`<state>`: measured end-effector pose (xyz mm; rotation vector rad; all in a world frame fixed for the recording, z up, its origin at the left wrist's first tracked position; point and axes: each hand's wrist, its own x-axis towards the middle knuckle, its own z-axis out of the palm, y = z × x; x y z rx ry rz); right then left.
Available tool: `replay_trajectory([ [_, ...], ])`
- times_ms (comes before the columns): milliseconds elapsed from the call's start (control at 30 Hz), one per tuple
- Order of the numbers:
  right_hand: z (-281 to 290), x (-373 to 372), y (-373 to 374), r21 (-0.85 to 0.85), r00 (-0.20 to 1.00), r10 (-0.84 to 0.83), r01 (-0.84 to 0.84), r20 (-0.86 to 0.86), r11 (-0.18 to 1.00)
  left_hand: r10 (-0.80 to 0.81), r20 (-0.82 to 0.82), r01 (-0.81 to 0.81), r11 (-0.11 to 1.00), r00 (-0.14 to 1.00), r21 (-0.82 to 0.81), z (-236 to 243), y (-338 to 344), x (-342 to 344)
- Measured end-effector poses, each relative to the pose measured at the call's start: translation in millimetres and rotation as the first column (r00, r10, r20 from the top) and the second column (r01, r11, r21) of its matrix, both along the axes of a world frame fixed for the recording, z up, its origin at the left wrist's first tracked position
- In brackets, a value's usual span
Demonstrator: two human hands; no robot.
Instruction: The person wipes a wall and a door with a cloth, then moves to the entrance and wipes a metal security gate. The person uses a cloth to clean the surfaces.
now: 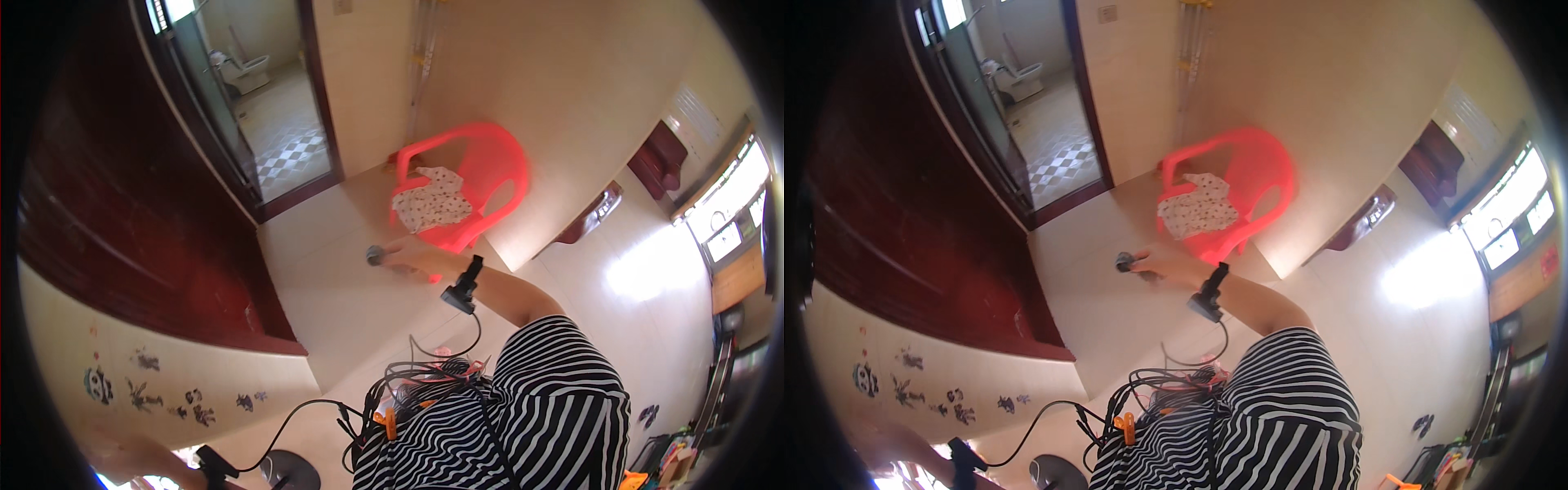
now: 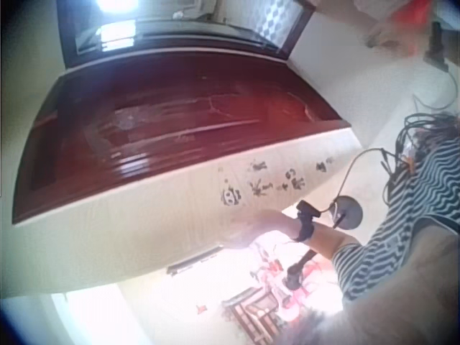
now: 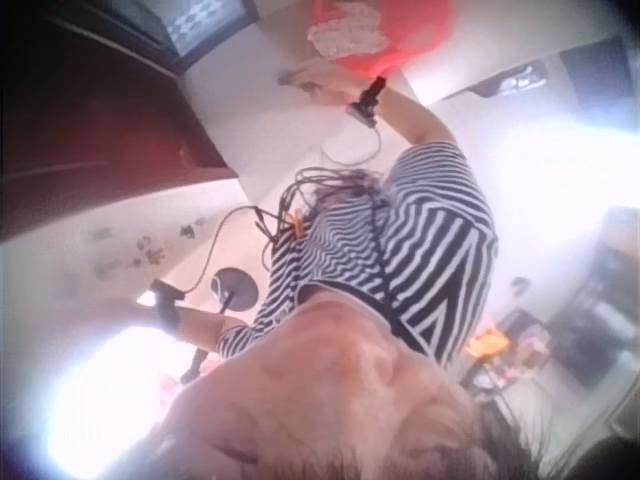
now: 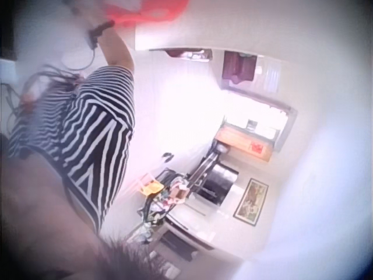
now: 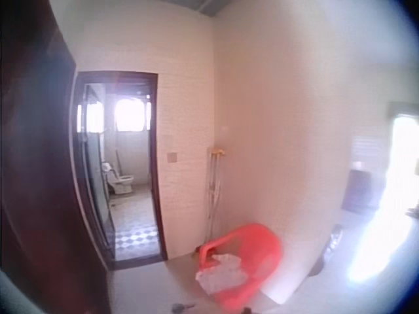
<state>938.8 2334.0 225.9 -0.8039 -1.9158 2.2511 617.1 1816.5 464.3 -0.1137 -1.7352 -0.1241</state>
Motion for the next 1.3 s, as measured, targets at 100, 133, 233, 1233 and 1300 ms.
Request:
replay_trajectory([
  [100,19.7,73.0,57.3,0.184,0.992,-0.100,0.083,0.082,0.979,-0.260,0.133,0.273,0.958,0.956,-0.084,-14.0,103.7,45.7],
  [133,25.2,94.2,74.1,0.216,0.985,-0.133,0.107,0.110,0.971,-0.405,0.155,0.419,0.905,0.901,-0.070,-24.1,143.1,60.2],
  [233,39.5,172.0,114.7,0.247,0.965,-0.243,0.212,0.101,0.946,-0.768,0.390,0.737,0.622,0.508,0.265,-52.5,236.7,113.0],
  [1233,378.8,533.1,363.0,0.610,0.109,-0.605,0.019,-0.789,-0.792,-0.438,0.663,0.759,-0.074,-0.607,0.646,-143.3,707.2,163.5],
  [1300,388.3,539.3,362.6,0.495,0.244,-0.535,-0.207,-0.809,-0.844,-0.397,0.663,0.750,-0.108,-0.635,0.653,-143.4,730.4,175.3],
])
